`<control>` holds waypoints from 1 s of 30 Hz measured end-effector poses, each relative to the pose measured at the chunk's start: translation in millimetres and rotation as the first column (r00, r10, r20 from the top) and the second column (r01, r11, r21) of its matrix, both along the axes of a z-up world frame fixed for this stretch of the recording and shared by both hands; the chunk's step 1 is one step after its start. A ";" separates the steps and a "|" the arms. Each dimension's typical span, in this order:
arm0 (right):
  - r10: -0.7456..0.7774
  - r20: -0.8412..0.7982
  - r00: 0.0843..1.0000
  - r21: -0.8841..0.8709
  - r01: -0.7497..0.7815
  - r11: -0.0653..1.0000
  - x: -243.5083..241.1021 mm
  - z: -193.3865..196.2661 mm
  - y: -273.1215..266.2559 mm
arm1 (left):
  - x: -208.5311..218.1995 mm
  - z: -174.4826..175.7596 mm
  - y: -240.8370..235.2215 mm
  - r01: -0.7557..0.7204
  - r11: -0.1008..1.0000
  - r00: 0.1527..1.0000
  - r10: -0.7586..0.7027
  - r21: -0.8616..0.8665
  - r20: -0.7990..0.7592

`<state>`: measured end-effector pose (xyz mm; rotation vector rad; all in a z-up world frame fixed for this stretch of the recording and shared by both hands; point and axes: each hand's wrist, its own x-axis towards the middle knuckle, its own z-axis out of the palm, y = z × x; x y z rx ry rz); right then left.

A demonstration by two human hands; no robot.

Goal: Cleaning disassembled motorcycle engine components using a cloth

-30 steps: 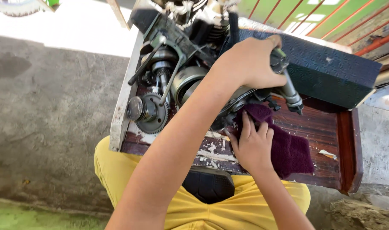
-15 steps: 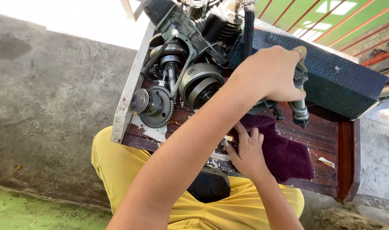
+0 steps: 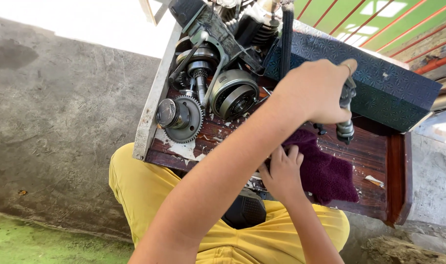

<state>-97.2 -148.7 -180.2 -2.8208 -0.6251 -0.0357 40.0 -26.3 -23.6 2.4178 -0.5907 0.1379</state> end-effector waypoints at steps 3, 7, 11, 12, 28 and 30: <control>0.007 -0.101 0.995 0.137 0.007 0.991 -10.7 10.1 -5.1 | -6.5 4.9 -1.1 -0.026 0.999 0.997 0.029 0.039 -0.073; -0.012 -0.083 0.997 0.179 0.027 0.983 -24.0 4.4 -28.4 | -1.8 0.0 4.7 -0.027 1.000 0.999 0.027 0.005 -0.039; -0.426 -0.214 0.879 0.605 0.462 0.649 -30.7 18.3 -30.8 | -2.0 -2.3 0.9 -0.023 0.999 0.999 0.024 0.022 -0.022; -0.430 -0.218 0.876 0.601 0.467 0.649 -30.7 16.4 -34.0 | -4.7 -0.1 0.0 -0.020 1.000 0.999 0.020 0.020 -0.028; -0.085 0.199 0.976 -0.090 0.104 0.990 -0.7 -38.6 -17.4 | 8.2 -8.7 -1.4 0.022 1.000 0.973 -0.018 0.015 -0.232; 0.001 0.265 0.964 -0.098 0.026 0.995 -6.5 -37.9 -23.7 | 11.4 -6.0 9.3 0.003 1.000 0.976 0.002 0.025 -0.217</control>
